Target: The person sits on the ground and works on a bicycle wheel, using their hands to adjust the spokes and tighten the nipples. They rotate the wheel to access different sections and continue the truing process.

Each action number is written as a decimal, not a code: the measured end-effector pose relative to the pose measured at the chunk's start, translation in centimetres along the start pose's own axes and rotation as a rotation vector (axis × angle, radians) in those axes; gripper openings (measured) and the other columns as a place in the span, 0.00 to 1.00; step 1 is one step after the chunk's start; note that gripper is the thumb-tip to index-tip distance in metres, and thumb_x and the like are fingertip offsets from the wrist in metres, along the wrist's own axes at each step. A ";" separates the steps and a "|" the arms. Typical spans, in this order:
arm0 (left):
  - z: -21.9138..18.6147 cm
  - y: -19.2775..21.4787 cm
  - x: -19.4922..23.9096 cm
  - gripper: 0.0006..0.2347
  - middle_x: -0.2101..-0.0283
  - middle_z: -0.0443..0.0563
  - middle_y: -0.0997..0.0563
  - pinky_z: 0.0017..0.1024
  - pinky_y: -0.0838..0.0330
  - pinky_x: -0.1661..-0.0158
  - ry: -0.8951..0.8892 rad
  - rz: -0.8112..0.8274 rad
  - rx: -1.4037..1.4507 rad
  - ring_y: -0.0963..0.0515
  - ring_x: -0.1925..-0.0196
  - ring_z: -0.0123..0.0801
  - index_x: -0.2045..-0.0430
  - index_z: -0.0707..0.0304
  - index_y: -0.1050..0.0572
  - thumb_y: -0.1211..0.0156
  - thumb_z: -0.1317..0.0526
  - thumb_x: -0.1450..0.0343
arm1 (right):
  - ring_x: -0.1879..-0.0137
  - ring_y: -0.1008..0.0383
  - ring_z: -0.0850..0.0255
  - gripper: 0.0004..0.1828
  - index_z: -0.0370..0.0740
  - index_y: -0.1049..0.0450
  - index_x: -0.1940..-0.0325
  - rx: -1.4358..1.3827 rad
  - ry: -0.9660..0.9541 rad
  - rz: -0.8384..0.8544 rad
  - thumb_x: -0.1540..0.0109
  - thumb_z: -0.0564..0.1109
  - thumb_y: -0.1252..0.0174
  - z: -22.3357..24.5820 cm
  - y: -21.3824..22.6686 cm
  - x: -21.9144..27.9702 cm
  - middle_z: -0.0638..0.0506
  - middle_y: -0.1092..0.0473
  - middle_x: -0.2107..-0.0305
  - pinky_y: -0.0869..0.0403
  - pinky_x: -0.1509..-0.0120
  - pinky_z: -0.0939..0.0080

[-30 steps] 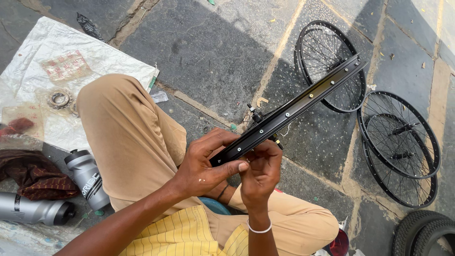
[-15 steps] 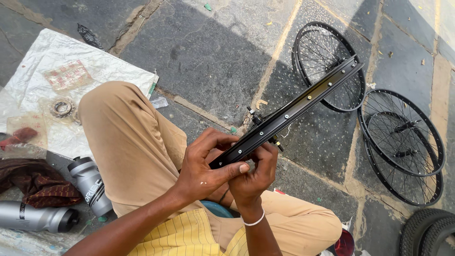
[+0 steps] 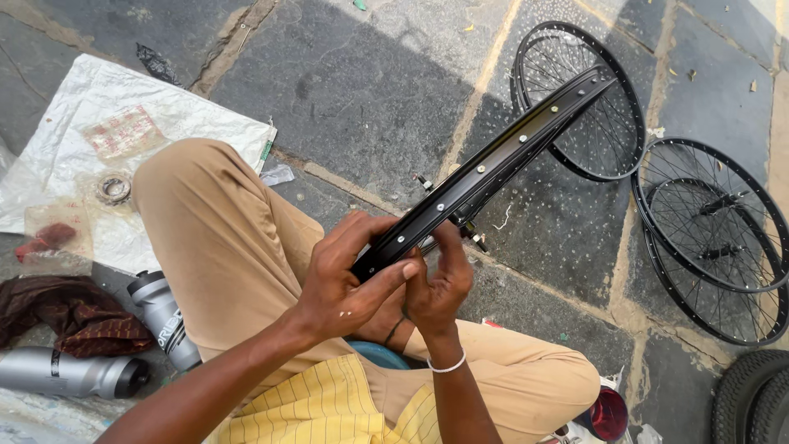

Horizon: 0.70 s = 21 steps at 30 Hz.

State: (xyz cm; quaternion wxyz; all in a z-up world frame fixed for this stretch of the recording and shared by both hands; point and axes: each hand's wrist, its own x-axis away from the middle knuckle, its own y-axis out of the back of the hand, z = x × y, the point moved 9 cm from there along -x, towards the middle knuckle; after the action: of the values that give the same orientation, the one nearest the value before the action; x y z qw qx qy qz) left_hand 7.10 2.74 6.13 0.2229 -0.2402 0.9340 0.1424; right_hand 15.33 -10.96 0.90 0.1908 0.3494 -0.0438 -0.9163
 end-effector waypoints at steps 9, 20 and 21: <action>2.1 1.2 0.7 0.19 0.60 0.50 0.20 0.28 0.23 0.54 0.124 -0.140 0.071 0.19 0.58 0.29 0.56 0.69 0.24 0.27 0.56 0.34 | 0.38 0.30 0.60 0.27 0.31 0.37 0.33 -0.576 -0.332 0.356 0.36 0.42 0.45 -0.7 -3.0 -1.5 0.45 0.33 0.40 0.32 0.30 0.58; 2.4 1.4 0.3 0.24 0.50 0.54 0.23 0.34 0.24 0.47 0.113 -0.068 0.132 0.21 0.47 0.35 0.45 0.68 0.26 0.28 0.56 0.33 | 0.56 0.19 0.57 0.19 0.34 0.29 0.43 0.267 0.042 0.051 0.35 0.45 0.36 2.3 -3.4 -2.8 0.46 0.25 0.57 0.22 0.54 0.60; 2.5 1.5 0.3 0.23 0.52 0.53 0.21 0.33 0.23 0.48 0.124 -0.071 0.117 0.20 0.50 0.35 0.46 0.66 0.24 0.27 0.56 0.33 | 0.55 0.18 0.56 0.19 0.36 0.27 0.43 0.295 0.075 0.078 0.34 0.45 0.35 2.7 -3.8 -2.8 0.46 0.24 0.57 0.21 0.53 0.59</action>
State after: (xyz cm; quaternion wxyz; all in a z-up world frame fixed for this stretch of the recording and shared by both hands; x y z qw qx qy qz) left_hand 6.93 4.81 4.11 0.1832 -0.2682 0.9436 0.0645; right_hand 14.22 -6.53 3.83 0.1746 0.4055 -0.1843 -0.8781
